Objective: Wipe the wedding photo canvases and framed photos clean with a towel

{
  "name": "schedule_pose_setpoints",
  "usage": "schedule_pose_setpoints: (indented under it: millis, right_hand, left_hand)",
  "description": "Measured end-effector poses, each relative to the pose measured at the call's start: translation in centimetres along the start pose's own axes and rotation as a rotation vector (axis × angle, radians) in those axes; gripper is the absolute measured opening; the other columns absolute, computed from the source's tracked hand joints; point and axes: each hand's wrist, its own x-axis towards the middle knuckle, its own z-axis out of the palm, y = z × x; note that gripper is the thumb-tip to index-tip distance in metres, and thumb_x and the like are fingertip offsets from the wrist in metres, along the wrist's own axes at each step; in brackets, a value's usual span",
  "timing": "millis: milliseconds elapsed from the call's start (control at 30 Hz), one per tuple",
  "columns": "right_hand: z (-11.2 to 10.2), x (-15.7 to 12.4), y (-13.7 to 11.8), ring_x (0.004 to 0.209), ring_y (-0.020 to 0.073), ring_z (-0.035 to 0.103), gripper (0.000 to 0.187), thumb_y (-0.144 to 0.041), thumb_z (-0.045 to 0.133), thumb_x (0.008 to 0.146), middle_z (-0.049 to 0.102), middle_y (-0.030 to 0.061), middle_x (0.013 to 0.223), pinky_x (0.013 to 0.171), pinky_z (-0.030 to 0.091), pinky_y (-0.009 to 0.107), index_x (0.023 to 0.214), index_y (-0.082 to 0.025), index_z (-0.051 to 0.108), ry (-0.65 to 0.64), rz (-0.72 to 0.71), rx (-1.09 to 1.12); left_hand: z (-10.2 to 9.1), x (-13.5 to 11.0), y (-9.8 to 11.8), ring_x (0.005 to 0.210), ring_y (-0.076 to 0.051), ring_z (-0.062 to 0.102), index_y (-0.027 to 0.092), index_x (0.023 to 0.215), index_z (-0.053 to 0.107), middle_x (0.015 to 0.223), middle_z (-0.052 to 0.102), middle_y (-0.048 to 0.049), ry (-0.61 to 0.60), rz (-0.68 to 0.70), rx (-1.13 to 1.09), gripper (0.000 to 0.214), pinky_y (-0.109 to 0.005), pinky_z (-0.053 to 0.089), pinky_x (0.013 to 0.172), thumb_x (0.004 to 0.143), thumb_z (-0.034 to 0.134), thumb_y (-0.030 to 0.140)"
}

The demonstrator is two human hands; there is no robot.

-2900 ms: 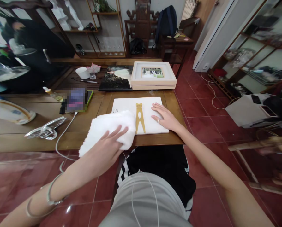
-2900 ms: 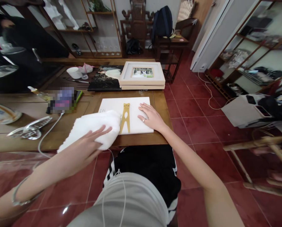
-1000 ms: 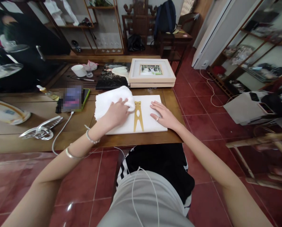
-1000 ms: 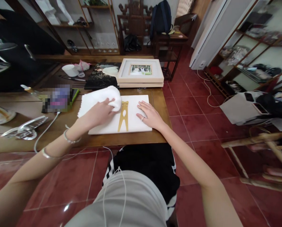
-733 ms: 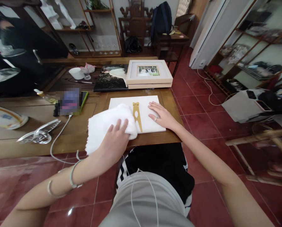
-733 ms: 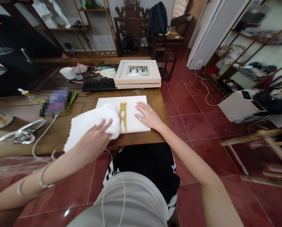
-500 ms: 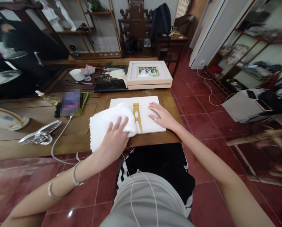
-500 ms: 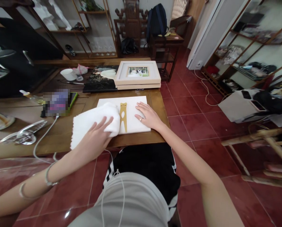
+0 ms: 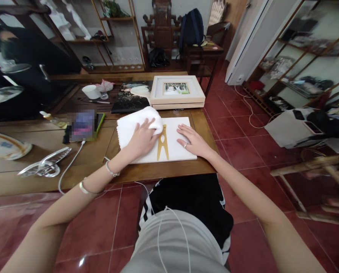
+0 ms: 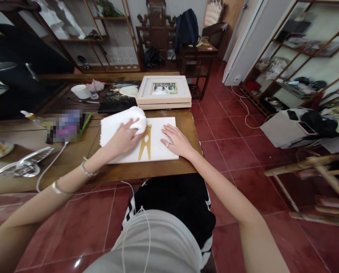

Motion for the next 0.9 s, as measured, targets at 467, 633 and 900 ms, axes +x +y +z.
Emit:
schedule_pose_setpoints:
  millis: [467, 633, 900]
  right_hand:
    - [-0.1, 0.1, -0.2, 0.146, 0.0264, 0.036, 0.048, -0.039, 0.055, 0.093, 0.047, 0.0101, 0.151, 0.122, 0.028, 0.051, 0.138, -0.02, 0.056, -0.004, 0.003, -0.022]
    - [-0.1, 0.1, -0.1, 0.146, 0.0274, 0.035, 0.049, -0.039, 0.055, 0.093, 0.047, 0.0124, 0.151, 0.122, 0.027, 0.05, 0.137, -0.016, 0.056, -0.007, -0.012, -0.032]
    - [0.0, 0.0, 0.0, 0.146, 0.0283, 0.034, 0.049, -0.038, 0.053, 0.094, 0.047, 0.014, 0.151, 0.122, 0.027, 0.052, 0.136, -0.014, 0.056, -0.008, -0.019, -0.032]
  left_hand:
    - [-2.9, -7.9, 6.9, 0.14, -0.041, 0.04, 0.018, 0.099, 0.077, 0.153, 0.042, -0.0126, -0.125, 0.323, 0.167, 0.032, -0.056, 0.046, 0.105, 0.091, 0.046, 0.014]
    - [-2.5, -3.4, 5.4, 0.142, -0.04, 0.035, 0.014, 0.107, 0.073, 0.156, 0.039, -0.0138, -0.152, 0.238, 0.166, 0.034, -0.055, 0.041, 0.108, 0.096, 0.042, 0.021]
    - [-1.3, 5.5, 0.1, 0.134, -0.031, 0.047, 0.013, 0.121, 0.064, 0.146, 0.05, -0.0169, -0.137, 0.179, 0.115, 0.04, -0.043, 0.043, 0.104, 0.101, 0.034, 0.031]
